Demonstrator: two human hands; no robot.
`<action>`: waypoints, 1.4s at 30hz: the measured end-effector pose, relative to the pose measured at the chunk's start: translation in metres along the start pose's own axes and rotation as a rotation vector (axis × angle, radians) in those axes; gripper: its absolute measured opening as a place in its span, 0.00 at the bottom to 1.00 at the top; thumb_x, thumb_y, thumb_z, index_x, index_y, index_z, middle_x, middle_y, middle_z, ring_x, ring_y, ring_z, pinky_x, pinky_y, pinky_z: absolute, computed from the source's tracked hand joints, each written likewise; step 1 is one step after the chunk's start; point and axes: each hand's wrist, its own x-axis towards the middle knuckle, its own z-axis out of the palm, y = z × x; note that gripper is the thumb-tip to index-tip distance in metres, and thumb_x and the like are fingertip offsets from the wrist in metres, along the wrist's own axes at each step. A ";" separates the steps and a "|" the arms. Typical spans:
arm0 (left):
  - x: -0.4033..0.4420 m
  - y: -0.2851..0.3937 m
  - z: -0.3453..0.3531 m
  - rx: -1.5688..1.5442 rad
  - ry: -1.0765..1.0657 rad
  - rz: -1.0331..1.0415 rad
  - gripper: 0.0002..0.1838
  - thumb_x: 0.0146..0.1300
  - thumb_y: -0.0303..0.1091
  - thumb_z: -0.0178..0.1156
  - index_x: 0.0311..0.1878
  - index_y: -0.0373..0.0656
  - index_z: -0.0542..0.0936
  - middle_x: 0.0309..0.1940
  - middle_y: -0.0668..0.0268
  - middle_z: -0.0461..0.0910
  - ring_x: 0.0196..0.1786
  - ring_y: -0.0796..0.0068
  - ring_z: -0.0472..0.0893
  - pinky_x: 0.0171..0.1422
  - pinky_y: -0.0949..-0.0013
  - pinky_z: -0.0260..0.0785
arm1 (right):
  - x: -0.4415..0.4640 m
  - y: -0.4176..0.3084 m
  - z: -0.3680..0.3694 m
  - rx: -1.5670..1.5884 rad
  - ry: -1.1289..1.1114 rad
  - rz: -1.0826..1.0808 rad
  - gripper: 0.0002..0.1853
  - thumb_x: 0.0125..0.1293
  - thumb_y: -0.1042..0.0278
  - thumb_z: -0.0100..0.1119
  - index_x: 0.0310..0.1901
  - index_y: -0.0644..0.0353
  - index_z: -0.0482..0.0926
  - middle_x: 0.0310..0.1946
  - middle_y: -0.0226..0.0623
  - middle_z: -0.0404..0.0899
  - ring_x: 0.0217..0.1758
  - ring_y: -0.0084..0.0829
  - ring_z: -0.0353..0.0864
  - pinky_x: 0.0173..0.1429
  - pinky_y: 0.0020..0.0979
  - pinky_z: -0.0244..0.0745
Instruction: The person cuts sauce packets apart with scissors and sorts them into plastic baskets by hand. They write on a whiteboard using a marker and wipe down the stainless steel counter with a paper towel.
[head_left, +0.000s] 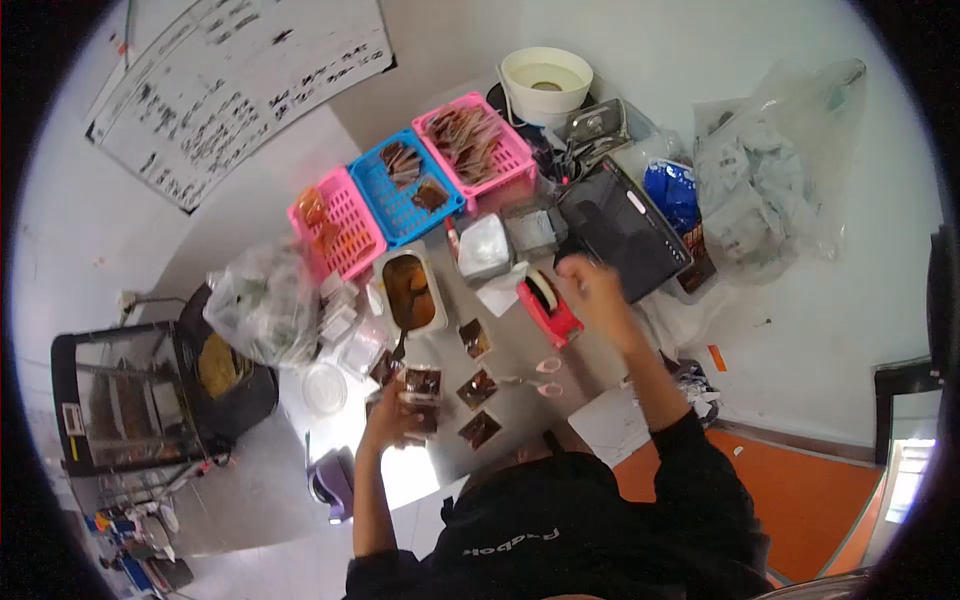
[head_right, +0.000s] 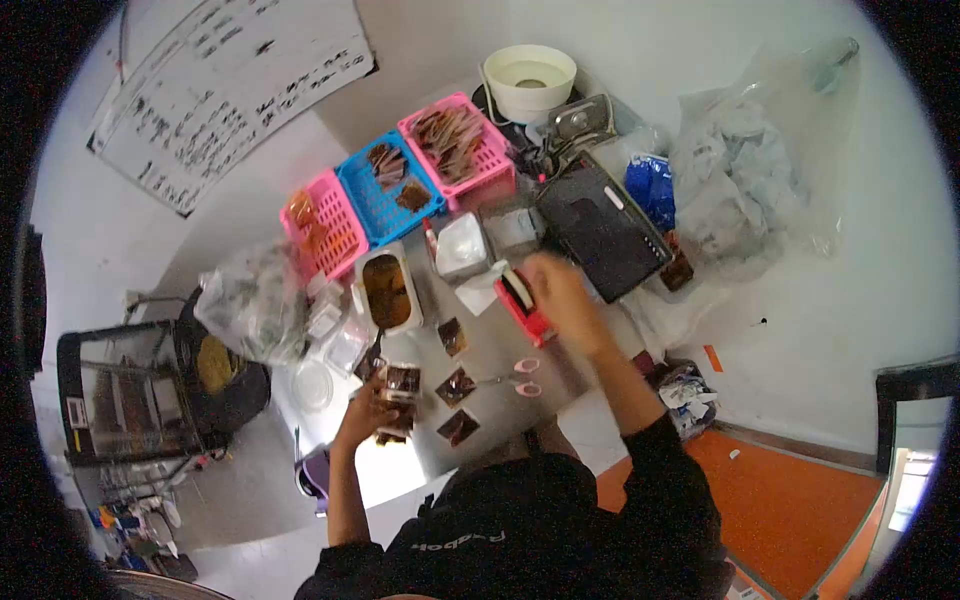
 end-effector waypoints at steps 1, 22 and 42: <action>-0.011 0.035 0.003 0.069 0.051 -0.100 0.37 0.51 0.22 0.66 0.63 0.42 0.60 0.47 0.57 0.76 0.49 0.61 0.79 0.48 0.65 0.73 | 0.035 0.005 -0.023 -0.107 0.105 -0.097 0.08 0.57 0.79 0.51 0.38 0.65 0.76 0.35 0.47 0.77 0.40 0.45 0.78 0.44 0.36 0.72; 0.134 0.267 0.126 -0.021 0.487 0.297 0.20 0.57 0.24 0.63 0.52 0.37 0.69 0.43 0.57 0.76 0.39 0.64 0.80 0.42 0.67 0.72 | 0.077 0.008 -0.059 0.342 -0.068 -0.191 0.19 0.54 0.69 0.65 0.48 0.61 0.73 0.43 0.43 0.78 0.42 0.45 0.77 0.51 0.39 0.70; 0.156 0.222 0.085 -0.405 -0.315 -0.209 0.13 0.60 0.37 0.63 0.35 0.39 0.72 0.22 0.69 0.72 0.21 0.84 0.73 0.20 0.77 0.64 | 0.137 0.023 0.020 1.235 -0.450 -0.158 0.23 0.68 0.49 0.44 0.35 0.64 0.76 0.30 0.37 0.76 0.30 0.27 0.74 0.36 0.29 0.69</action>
